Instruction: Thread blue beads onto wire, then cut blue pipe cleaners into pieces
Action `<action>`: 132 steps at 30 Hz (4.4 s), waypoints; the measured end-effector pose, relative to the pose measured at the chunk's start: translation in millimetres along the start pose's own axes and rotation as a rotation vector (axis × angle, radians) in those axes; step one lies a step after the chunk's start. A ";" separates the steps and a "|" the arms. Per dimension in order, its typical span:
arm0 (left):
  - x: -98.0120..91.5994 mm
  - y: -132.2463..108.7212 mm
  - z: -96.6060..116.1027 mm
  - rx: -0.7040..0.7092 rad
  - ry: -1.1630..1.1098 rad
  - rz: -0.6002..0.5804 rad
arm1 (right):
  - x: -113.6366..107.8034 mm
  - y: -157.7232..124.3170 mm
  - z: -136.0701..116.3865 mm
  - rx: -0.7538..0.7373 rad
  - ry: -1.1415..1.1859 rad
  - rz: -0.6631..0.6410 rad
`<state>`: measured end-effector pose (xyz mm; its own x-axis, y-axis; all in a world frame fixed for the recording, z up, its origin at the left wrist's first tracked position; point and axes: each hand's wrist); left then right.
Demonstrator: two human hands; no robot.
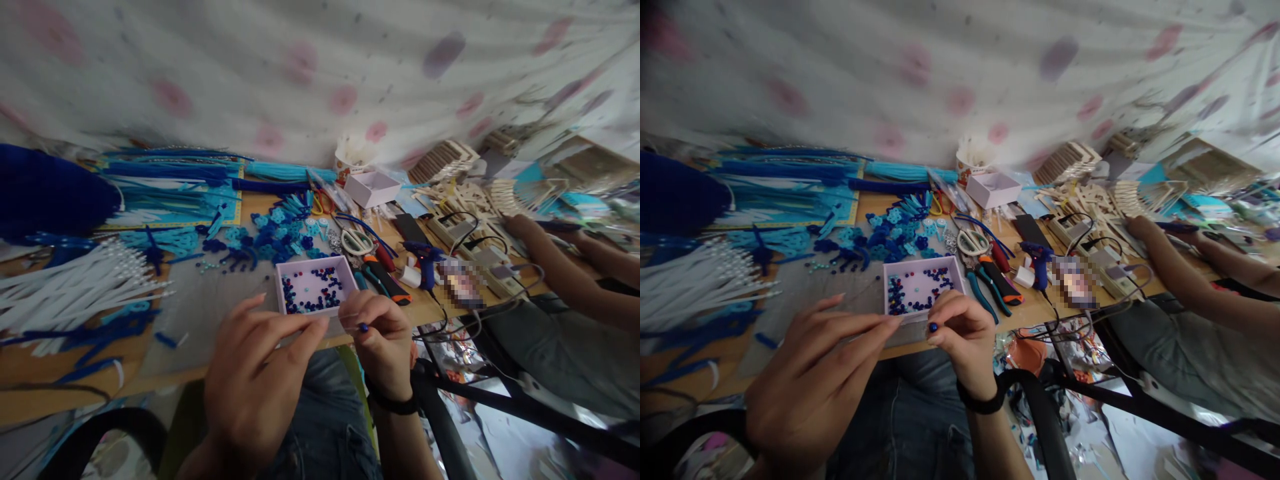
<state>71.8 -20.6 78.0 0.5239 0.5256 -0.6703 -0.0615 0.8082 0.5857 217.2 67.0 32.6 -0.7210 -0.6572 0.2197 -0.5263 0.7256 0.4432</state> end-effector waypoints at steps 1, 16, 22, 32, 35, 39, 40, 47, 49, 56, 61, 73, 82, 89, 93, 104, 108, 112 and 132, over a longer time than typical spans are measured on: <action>-0.3 -0.2 -0.7 0.004 0.004 -0.004 | -0.5 0.2 -1.5 0.003 -0.033 0.003; 1.5 -2.1 -7.5 0.034 0.037 0.041 | -7.5 5.1 -12.4 -0.079 -0.448 -0.059; 0.5 -0.6 -10.4 0.025 0.043 0.022 | -8.9 9.6 -18.5 -0.113 -0.593 -0.125; 4.9 -0.9 -14.5 0.043 0.015 0.029 | -11.3 11.4 -19.9 -0.122 -0.689 -0.182; 7.1 -1.7 -15.7 0.035 0.004 0.032 | -9.8 11.6 -20.1 -0.117 -0.704 -0.191; 10.3 -2.8 -17.3 0.044 0.013 0.031 | -9.6 10.5 -19.1 -0.092 -0.721 -0.186; 10.8 -3.2 -18.1 0.043 0.010 0.031 | -10.7 9.7 -18.5 -0.081 -0.720 -0.177; 5.9 -10.7 -41.2 -0.050 0.054 0.091 | -24.9 -2.5 -17.2 -0.072 -0.771 0.062; 2.7 -13.7 -51.8 -0.104 0.078 0.122 | -21.8 -9.7 -15.5 -0.082 -0.785 0.104; -2.8 -20.9 -65.0 -0.226 0.074 0.188 | 17.9 -40.9 32.8 0.174 -0.994 -0.485; -6.0 -24.3 -62.8 -0.260 0.076 0.188 | 28.6 -41.6 64.7 0.323 -1.105 -0.617; 3.3 -21.9 -49.8 -0.238 -0.010 0.146 | 25.4 -29.1 23.5 0.285 -0.712 -0.298; 10.8 -14.1 -24.0 -0.212 -0.039 0.151 | 44.9 -1.9 12.7 0.080 -0.394 0.080; 13.6 -13.2 -17.9 -0.211 -0.117 0.135 | 38.7 -0.3 9.6 -0.038 -0.728 0.113; 15.8 -13.0 -16.7 -0.246 -0.173 0.124 | 35.8 5.3 5.3 -0.109 -0.866 0.131; 23.1 -13.8 -22.6 -0.642 -0.795 0.011 | 33.8 5.0 6.9 -0.135 -0.872 0.122; 25.3 -15.1 -27.3 -0.725 -0.987 -0.009 | 32.9 7.7 5.9 -0.177 -0.867 0.094; 25.6 -16.9 -30.9 -0.775 -1.084 -0.027 | 32.2 9.5 6.2 -0.193 -0.895 0.071; 27.3 -15.7 -32.5 -0.938 -1.157 0.051 | 34.1 9.7 9.2 -0.197 -0.931 0.047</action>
<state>59.4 -10.3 35.7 0.8440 0.4241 0.3283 -0.3752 0.9043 -0.2036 183.3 53.5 36.4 -0.8537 -0.1400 -0.5016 -0.4634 0.6437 0.6090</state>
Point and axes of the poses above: each hand's wrist, its own y-axis towards the middle knuckle, its own x-axis out of the palm, z = x × y, and after that the axes turned 13 degrees about -z, right-handed
